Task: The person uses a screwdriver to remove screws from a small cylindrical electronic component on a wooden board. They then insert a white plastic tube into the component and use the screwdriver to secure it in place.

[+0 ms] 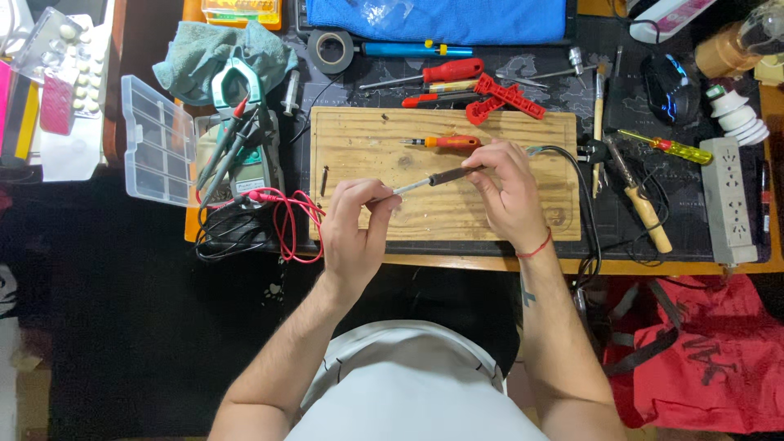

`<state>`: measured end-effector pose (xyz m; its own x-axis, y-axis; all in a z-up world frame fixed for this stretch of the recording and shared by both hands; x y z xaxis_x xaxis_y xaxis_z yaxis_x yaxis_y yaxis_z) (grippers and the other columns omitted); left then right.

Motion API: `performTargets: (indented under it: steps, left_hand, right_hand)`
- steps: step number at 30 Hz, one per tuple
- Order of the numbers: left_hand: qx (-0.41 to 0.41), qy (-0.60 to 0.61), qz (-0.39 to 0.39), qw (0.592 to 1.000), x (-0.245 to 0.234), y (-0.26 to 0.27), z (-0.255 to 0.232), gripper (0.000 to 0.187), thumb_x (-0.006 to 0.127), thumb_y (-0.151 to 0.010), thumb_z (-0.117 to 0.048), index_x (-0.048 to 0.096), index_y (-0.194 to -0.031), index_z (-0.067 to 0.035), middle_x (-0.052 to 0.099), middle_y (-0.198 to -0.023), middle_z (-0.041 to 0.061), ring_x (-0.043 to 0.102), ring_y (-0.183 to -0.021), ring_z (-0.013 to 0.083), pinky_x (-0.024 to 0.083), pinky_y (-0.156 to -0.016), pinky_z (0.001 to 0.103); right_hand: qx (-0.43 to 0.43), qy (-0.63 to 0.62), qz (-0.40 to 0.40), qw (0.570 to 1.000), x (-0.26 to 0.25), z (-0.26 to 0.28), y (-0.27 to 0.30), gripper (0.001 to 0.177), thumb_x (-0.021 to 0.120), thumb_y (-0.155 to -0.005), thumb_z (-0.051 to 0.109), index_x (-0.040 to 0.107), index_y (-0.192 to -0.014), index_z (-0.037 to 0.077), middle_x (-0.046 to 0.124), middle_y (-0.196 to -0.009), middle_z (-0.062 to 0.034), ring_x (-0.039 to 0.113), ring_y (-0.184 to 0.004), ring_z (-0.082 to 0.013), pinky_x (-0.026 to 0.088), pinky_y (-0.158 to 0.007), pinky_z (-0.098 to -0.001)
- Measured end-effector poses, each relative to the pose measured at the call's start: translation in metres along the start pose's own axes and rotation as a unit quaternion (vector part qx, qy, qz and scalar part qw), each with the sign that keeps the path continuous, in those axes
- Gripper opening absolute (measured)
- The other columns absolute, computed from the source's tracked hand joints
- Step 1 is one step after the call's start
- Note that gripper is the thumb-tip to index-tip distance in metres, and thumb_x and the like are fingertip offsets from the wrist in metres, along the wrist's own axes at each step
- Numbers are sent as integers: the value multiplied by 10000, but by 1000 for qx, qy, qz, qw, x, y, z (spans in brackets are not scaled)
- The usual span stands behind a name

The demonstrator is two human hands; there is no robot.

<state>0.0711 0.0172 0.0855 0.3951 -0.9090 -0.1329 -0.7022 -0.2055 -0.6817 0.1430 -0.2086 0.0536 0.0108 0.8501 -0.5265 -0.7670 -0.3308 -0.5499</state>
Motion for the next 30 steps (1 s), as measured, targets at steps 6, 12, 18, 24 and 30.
performTargets:
  steps: [6,12,18,24,30]
  left_hand:
    - [-19,-6,10,1000,1,2,4,103,768,-928,-16,685,-988,-33,684,-858,94,673,-725,257,589,-651,326]
    - [-26,-4,7,1000,-1,2,4,76,739,-954,-18,672,-987,-28,670,-851,109,662,-713,273,576,-648,341]
    - [-50,-17,7,999,0,4,10,71,734,-964,-32,674,-1001,-45,665,-864,100,674,-734,260,576,-690,344]
    - [-69,-13,10,997,0,4,13,69,734,-968,-41,671,-996,-44,666,-868,111,687,-747,281,576,-698,348]
    - [-78,-16,5,997,0,7,19,75,738,-969,-58,671,-1001,-59,662,-878,92,682,-750,251,575,-715,332]
  right_hand:
    - [-6,14,0,1000,1,-2,1,186,618,-1068,276,701,-1112,115,685,-1043,-61,656,-1029,-299,408,-1138,-487]
    - [-10,26,-1,1000,1,-2,1,160,624,-1068,248,714,-1117,124,686,-1032,-62,660,-1015,-311,418,-1115,-477]
    - [-9,26,-9,1000,1,-4,2,131,657,-1052,230,719,-1117,135,694,-1034,-48,668,-1011,-299,426,-1101,-474]
    - [0,32,5,999,3,-3,1,150,634,-1064,242,715,-1129,133,695,-1037,-57,672,-1026,-309,417,-1104,-470]
    - [3,37,12,999,3,1,0,147,633,-1066,226,715,-1136,127,700,-1034,-62,677,-1029,-310,413,-1107,-476]
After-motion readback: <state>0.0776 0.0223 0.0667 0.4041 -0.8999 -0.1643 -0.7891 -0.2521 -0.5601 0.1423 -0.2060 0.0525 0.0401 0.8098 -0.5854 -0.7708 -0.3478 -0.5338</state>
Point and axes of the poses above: each hand's wrist, its own y-axis away from the middle knuckle, its own x-axis out of the palm, z = x × y, the point moved 10 cm from there along -y, towards the middle knuckle
